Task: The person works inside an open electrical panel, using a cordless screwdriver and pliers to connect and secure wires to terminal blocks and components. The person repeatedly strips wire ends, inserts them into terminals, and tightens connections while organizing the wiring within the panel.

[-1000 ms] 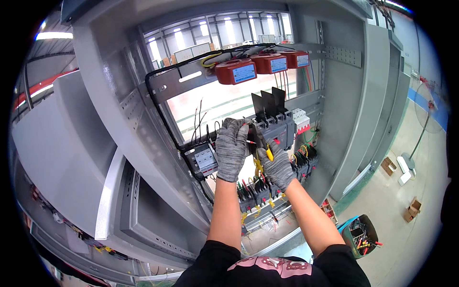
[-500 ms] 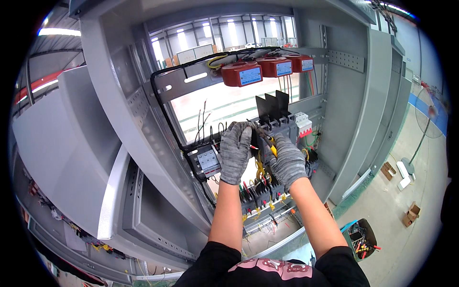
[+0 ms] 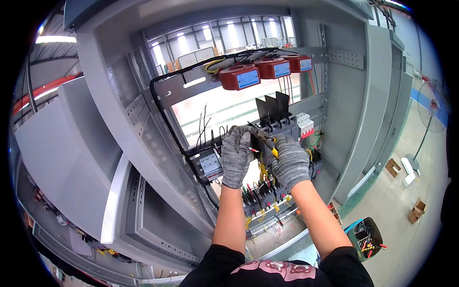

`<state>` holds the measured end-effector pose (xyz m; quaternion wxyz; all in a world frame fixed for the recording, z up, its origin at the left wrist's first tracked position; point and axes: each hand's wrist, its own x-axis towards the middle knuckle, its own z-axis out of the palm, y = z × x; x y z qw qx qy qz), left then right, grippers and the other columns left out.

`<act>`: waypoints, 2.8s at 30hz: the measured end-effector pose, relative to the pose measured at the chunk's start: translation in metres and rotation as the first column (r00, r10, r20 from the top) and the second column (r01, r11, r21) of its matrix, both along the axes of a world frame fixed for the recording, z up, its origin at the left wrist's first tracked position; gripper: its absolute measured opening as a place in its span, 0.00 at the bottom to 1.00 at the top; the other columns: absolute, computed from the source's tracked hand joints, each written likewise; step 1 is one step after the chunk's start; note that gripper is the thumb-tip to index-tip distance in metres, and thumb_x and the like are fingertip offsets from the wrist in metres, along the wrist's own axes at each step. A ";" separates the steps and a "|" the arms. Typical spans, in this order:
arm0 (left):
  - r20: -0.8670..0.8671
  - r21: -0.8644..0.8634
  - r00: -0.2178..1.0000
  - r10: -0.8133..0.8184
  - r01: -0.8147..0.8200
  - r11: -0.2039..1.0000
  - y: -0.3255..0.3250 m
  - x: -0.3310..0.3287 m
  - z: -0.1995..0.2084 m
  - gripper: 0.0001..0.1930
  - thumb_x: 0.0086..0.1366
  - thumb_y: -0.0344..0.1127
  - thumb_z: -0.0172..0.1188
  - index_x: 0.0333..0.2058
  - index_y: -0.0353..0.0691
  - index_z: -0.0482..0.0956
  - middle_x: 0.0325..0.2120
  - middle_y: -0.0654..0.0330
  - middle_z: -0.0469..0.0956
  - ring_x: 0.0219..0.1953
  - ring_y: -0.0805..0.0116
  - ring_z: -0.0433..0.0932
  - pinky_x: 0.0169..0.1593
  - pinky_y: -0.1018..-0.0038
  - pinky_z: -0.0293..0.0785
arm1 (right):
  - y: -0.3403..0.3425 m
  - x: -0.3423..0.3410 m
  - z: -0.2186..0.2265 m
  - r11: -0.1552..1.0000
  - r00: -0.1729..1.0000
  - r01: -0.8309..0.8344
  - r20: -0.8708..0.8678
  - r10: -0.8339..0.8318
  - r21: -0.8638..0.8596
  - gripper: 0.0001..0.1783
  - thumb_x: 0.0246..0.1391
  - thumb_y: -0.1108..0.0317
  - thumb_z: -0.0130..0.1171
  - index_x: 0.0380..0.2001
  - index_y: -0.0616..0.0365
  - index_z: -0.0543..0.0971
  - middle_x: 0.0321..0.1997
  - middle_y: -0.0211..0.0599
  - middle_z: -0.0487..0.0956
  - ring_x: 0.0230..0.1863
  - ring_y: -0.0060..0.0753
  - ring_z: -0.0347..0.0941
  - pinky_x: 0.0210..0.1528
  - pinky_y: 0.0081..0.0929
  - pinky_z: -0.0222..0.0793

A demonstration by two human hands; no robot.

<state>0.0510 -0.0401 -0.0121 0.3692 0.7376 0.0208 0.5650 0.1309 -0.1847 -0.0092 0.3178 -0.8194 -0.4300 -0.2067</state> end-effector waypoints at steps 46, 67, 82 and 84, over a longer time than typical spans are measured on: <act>-0.012 0.027 1.000 -0.011 0.011 1.000 0.013 0.003 -0.009 0.09 0.68 0.34 0.53 0.40 0.36 0.77 0.34 0.63 0.78 0.37 0.77 0.74 0.45 0.78 0.70 | 0.008 0.006 -0.011 0.973 0.985 -0.171 0.018 0.170 0.153 0.17 0.50 0.64 0.59 0.41 0.62 0.73 0.36 0.52 0.77 0.42 0.56 0.74 0.43 0.42 0.70; -0.163 0.137 0.861 0.481 -0.463 0.876 0.009 -0.050 0.010 0.24 0.70 0.41 0.47 0.59 0.32 0.62 0.57 0.52 0.66 0.59 0.62 0.64 0.63 0.67 0.58 | -0.084 0.007 -0.193 0.936 0.627 -0.234 -0.696 0.351 0.261 0.31 0.58 0.47 0.52 0.56 0.61 0.68 0.48 0.57 0.76 0.51 0.54 0.72 0.54 0.38 0.66; -0.624 0.347 0.775 -0.100 0.390 0.853 -0.225 0.096 -0.237 0.12 0.64 0.34 0.54 0.45 0.38 0.75 0.49 0.52 0.71 0.53 0.57 0.67 0.59 0.62 0.59 | -0.387 -0.093 -0.592 0.709 -0.203 -0.048 -0.688 -0.696 -0.704 0.30 0.40 0.66 0.63 0.49 0.60 0.68 0.46 0.52 0.74 0.49 0.52 0.73 0.50 0.38 0.70; -0.765 0.277 0.628 -0.144 0.522 0.807 -0.241 0.094 -0.270 0.11 0.63 0.35 0.55 0.44 0.41 0.76 0.47 0.53 0.72 0.51 0.56 0.68 0.58 0.61 0.61 | -0.398 -0.078 -0.631 0.598 -0.138 -0.051 -0.587 -0.798 -0.800 0.27 0.41 0.68 0.62 0.48 0.58 0.70 0.48 0.51 0.73 0.50 0.51 0.72 0.52 0.38 0.70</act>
